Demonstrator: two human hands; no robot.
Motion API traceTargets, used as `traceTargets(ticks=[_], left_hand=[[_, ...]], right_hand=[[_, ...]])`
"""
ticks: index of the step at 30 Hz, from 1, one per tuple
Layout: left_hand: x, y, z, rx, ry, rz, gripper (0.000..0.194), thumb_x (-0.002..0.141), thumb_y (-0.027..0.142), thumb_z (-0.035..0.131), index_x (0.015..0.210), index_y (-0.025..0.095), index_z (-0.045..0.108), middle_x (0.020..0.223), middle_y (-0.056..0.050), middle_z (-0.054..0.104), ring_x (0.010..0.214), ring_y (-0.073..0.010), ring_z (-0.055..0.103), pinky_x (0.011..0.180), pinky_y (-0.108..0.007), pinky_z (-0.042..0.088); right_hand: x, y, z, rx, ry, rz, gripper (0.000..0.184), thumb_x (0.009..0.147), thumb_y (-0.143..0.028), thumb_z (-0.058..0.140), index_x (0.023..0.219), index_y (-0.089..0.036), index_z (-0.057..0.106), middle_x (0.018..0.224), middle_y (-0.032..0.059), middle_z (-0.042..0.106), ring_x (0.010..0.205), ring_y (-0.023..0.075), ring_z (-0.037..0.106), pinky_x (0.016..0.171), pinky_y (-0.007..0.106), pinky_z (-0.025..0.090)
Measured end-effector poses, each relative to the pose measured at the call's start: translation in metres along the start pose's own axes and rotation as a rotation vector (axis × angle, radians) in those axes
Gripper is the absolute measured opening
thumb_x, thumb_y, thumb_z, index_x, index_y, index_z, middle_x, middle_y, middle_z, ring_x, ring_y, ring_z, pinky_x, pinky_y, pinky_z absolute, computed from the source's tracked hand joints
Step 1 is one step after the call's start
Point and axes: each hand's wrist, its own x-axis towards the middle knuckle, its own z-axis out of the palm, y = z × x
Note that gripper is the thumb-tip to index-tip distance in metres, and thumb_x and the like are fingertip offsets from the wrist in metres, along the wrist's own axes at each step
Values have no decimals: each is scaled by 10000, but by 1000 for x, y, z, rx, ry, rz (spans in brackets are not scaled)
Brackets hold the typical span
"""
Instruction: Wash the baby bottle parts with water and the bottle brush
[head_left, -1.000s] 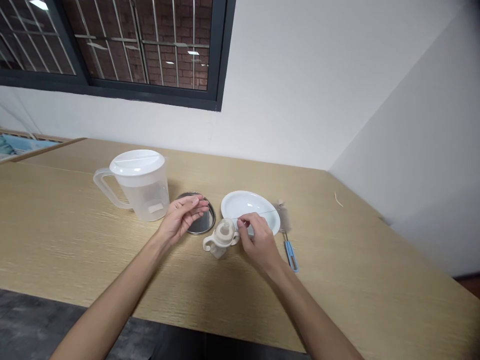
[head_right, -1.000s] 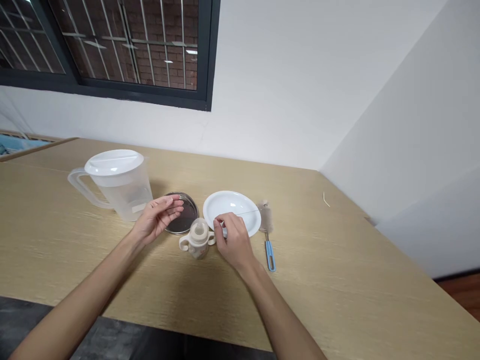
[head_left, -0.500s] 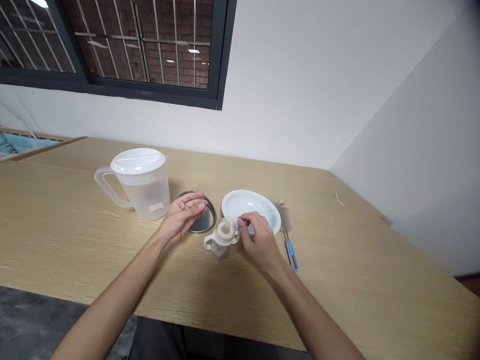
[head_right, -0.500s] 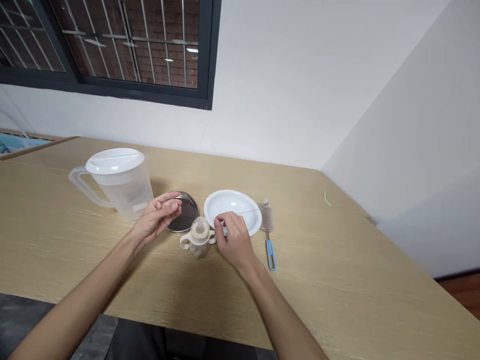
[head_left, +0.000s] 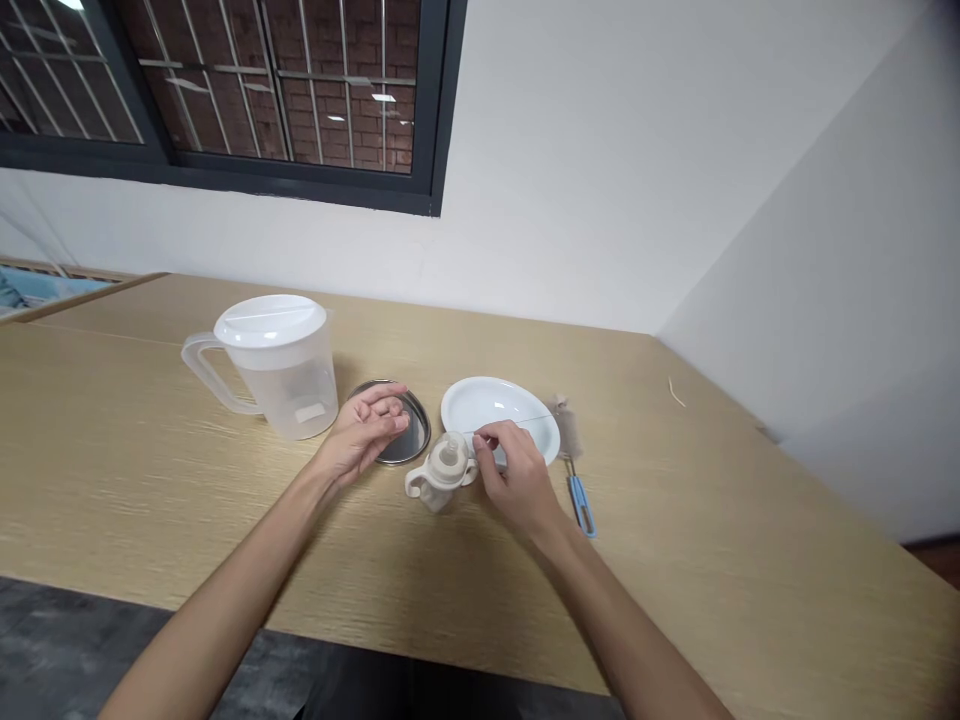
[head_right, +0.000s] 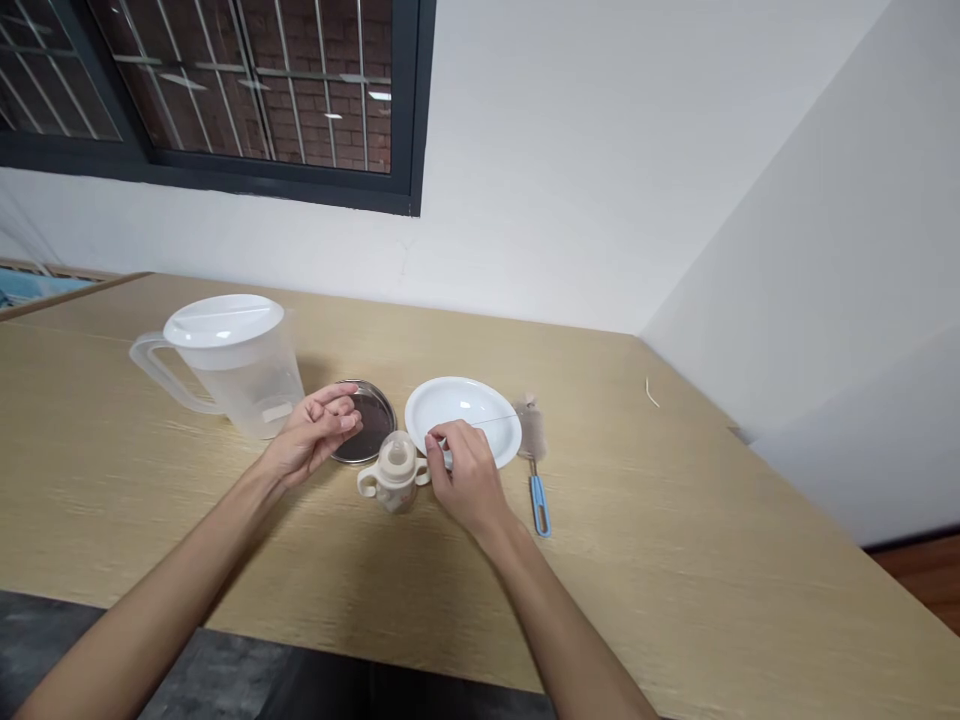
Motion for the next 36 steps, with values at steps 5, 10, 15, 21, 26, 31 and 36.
traceTargets(ticks=[5, 10, 15, 21, 26, 31, 36], left_hand=[[-4, 1, 3, -16, -92, 23, 441, 627, 34, 831, 1014, 154, 656, 696, 64, 479, 680, -54, 567, 733, -188, 511], [-7, 3, 7, 4, -173, 27, 457, 650, 31, 817, 1042, 173, 630, 687, 71, 433, 731, -79, 594, 703, -173, 467], [-9, 3, 8, 41, -177, 44, 477, 653, 50, 827, 1057, 193, 619, 667, 81, 412, 711, -89, 597, 681, -191, 466], [-9, 3, 7, 75, -172, 42, 497, 629, 59, 848, 1050, 192, 620, 665, 85, 409, 678, -77, 592, 648, -178, 459], [-8, 2, 6, 102, -170, 44, 507, 621, 71, 858, 1049, 189, 615, 657, 85, 420, 664, -76, 599, 630, -168, 468], [-7, 2, 5, 92, -171, 40, 503, 632, 63, 853, 1052, 188, 606, 669, 84, 446, 663, -69, 615, 630, -155, 476], [-7, 1, 4, 86, -166, 47, 506, 638, 58, 851, 1062, 185, 606, 657, 87, 462, 647, -63, 622, 633, -149, 488]], right_hand=[[1, -2, -1, 1, -4, 4, 68, 965, -188, 473, 938, -208, 532, 878, 43, 612, 814, 188, 541, 794, 351, 405], [0, -2, 0, -3, -10, 13, 68, 966, -191, 474, 940, -205, 535, 877, 42, 614, 824, 187, 538, 789, 344, 407], [0, -1, 1, -6, -9, 13, 73, 967, -197, 472, 941, -208, 539, 874, 50, 617, 823, 195, 536, 791, 357, 411], [0, -1, 0, -5, -5, 5, 83, 967, -201, 466, 941, -209, 544, 876, 55, 623, 819, 196, 542, 794, 363, 414], [1, -2, -1, -11, -9, 15, 76, 966, -201, 470, 935, -211, 539, 879, 52, 620, 833, 201, 545, 794, 353, 411], [0, -1, 0, -9, -6, 13, 74, 968, -201, 471, 936, -208, 538, 876, 50, 616, 826, 200, 540, 789, 353, 409], [0, -1, 1, -9, -5, 4, 80, 967, -199, 467, 939, -209, 541, 872, 52, 619, 818, 199, 547, 783, 358, 411]])
